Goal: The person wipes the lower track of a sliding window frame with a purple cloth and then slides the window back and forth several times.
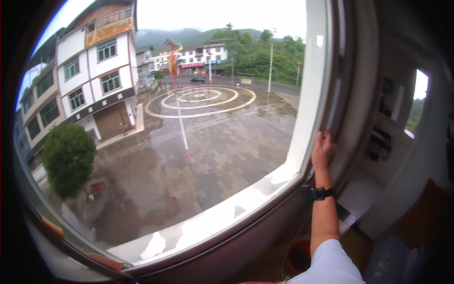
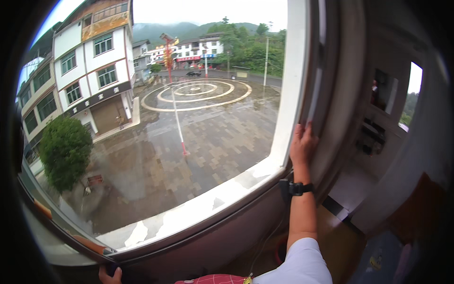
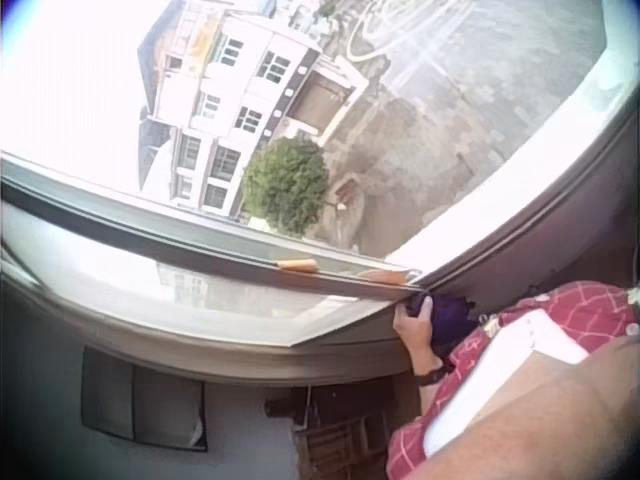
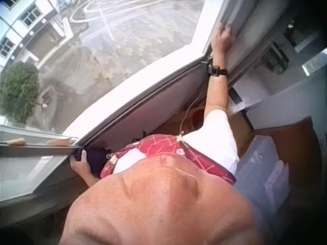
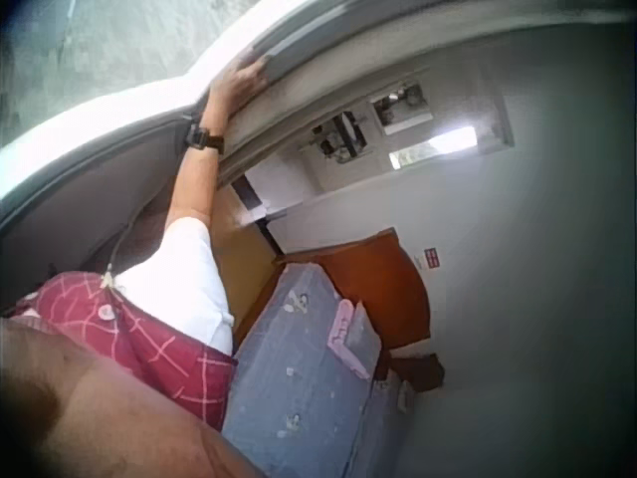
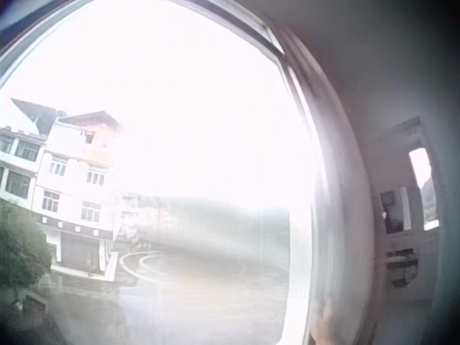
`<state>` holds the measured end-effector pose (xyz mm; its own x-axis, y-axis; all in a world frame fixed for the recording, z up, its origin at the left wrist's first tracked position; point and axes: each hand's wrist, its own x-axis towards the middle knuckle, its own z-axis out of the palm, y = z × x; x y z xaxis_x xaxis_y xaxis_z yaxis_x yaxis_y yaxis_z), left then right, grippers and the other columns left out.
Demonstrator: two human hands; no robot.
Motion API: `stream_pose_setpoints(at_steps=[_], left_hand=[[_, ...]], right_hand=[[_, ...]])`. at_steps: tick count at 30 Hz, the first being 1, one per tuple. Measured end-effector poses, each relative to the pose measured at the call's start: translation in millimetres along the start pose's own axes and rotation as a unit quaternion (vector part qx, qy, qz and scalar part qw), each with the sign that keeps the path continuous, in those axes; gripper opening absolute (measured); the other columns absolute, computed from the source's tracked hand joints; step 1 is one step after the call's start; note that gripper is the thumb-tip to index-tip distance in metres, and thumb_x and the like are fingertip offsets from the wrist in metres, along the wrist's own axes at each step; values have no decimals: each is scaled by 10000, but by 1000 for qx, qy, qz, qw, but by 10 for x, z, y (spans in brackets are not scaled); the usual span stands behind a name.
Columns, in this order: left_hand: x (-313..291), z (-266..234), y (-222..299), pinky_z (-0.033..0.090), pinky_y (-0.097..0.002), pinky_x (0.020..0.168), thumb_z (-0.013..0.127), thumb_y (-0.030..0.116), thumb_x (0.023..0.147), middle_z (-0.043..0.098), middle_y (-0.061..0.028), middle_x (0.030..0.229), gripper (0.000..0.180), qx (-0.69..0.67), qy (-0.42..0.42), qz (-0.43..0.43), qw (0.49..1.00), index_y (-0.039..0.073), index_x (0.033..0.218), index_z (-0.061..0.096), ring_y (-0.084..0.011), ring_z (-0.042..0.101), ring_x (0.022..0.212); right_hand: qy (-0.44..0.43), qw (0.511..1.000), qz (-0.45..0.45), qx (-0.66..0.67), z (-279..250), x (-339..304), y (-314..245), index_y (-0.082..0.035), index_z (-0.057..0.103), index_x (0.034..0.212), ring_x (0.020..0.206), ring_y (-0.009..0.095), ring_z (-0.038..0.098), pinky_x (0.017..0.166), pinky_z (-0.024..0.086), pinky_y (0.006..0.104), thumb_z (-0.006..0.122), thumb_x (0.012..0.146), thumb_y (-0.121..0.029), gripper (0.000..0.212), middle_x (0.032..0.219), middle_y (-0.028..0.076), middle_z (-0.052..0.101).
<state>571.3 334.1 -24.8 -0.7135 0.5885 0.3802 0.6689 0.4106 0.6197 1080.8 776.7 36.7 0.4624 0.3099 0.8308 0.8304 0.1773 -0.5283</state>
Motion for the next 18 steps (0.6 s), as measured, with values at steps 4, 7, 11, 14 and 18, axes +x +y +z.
stream_pose_setpoints(at_steps=[4,7,11,14,18], left_hand=[[54,102,97,466,-371,836,728,95,594,663,-202,884,463,-100,14,-25,995,-64,1014,613,-302,639,874],[131,119,211,478,-359,804,730,117,618,664,-201,888,432,-111,-9,-30,993,-59,996,617,-300,644,849],[150,83,250,483,-346,800,732,119,633,666,-206,911,422,-101,-5,-8,995,-38,1009,622,-301,652,864],[122,48,161,483,-350,803,733,117,635,665,-203,913,427,-94,-9,-24,995,-33,1018,618,-303,651,872],[104,46,112,487,-349,796,740,123,640,669,-194,904,416,-95,1,-24,995,-29,1009,621,-286,654,861]], right_hand=[[-23,981,27,193,25,161,266,-2,517,1227,1039,306,588,844,456,360,476,963,-377,460,1080,219,623],[-47,974,64,214,110,454,771,75,478,1255,1127,279,528,953,397,323,450,964,-432,586,1229,216,550],[-45,929,158,331,252,582,836,75,468,1282,1156,264,497,993,370,326,450,950,-476,643,1264,181,530],[-78,902,208,370,163,396,499,75,488,1244,1096,260,525,940,412,333,468,946,-470,622,1215,187,542],[-97,914,194,344,20,220,348,66,503,1212,1044,246,541,887,433,324,460,952,-461,589,1159,162,560]])
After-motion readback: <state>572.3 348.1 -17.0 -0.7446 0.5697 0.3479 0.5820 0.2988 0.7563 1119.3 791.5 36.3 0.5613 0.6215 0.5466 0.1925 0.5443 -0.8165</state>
